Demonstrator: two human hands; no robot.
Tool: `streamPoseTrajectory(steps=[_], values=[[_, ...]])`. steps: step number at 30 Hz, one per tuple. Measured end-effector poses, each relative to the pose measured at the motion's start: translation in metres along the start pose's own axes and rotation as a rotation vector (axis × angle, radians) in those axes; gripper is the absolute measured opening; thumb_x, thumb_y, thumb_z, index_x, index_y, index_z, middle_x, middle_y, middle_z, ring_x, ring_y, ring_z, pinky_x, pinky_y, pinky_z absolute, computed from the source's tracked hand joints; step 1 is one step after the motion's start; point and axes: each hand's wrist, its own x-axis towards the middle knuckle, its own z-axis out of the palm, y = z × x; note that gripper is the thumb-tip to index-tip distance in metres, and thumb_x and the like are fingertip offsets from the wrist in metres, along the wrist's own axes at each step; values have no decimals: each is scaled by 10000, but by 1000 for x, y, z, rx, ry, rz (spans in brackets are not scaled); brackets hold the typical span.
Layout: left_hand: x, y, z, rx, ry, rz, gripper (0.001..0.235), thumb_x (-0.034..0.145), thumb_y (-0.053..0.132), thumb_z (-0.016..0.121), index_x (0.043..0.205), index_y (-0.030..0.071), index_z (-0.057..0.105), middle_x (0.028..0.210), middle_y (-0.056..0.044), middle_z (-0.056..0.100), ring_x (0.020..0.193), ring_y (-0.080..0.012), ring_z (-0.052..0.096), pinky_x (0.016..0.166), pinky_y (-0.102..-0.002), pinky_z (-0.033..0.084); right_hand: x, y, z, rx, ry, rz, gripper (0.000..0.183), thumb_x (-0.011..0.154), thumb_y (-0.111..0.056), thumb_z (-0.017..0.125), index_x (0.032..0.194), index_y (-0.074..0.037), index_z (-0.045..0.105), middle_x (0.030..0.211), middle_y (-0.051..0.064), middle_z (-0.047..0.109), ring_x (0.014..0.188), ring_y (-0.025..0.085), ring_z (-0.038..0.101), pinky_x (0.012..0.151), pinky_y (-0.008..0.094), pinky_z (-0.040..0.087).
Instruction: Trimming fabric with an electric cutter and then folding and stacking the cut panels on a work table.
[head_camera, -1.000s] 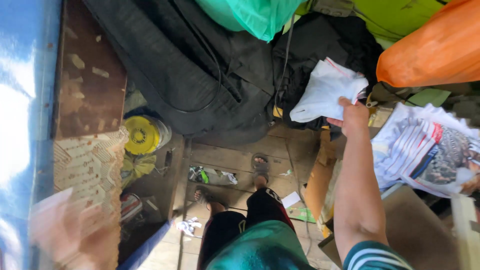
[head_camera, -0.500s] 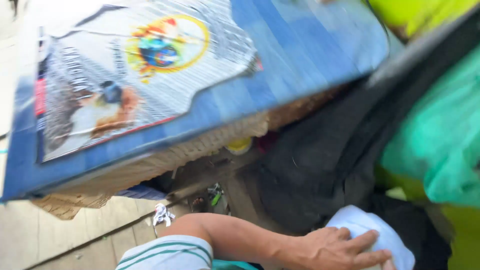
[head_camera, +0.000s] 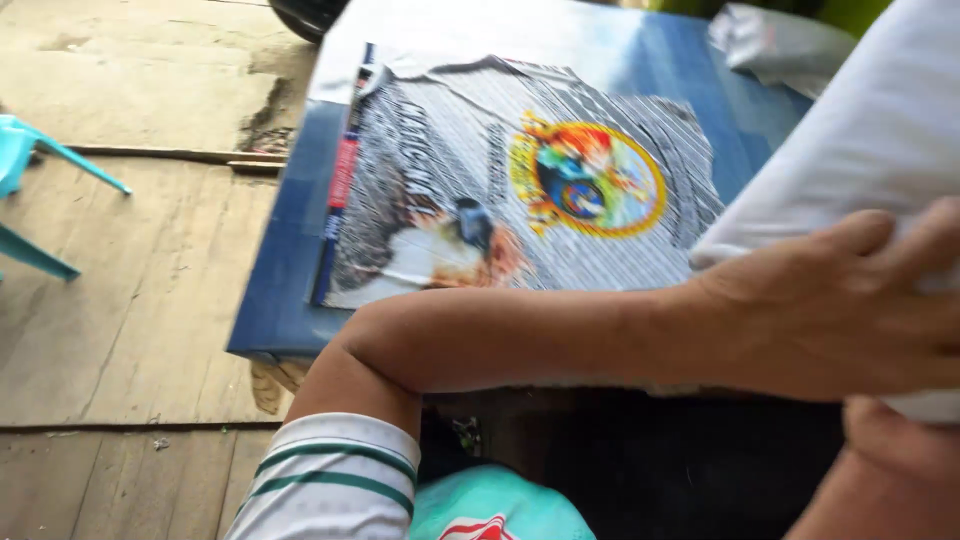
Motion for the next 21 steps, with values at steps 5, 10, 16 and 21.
streamPoseTrajectory(steps=[5,10,16,21], values=[[-192,-87,73,-42,-283,-27,475,980,212,764,1405,334,588,1599,-49,351,1313,-456,595,1021,-472,546,-144,21,112,1023,-627,-283,395,881,-111,774,1245,-6,664,1141,239,700,981,410,679,827,503,557],[-323,-89,97,-184,-859,-244,988,549,380,924,1421,103,551,1445,-182,541,1284,-555,488,1062,-659,392,-192,-51,107,1561,-1649,1354,266,998,-234,575,1247,-160,629,1145,140,720,989,339,720,850,539,635],[-293,-92,128,-288,-811,-304,386,842,365,711,1136,117,683,1011,-75,534,795,-261,582,612,-396,486,-168,-44,117,1648,-1830,1487,418,1044,-454,447,1169,-127,674,1191,137,719,1109,370,685,1008,602,522],[-309,-119,154,-415,-672,-877,172,765,255,579,925,207,535,808,-29,479,623,-344,632,468,-508,460,-191,-34,140,1713,-1922,1469,668,973,-664,387,1295,-127,621,1300,179,662,1144,527,619,1001,670,471]])
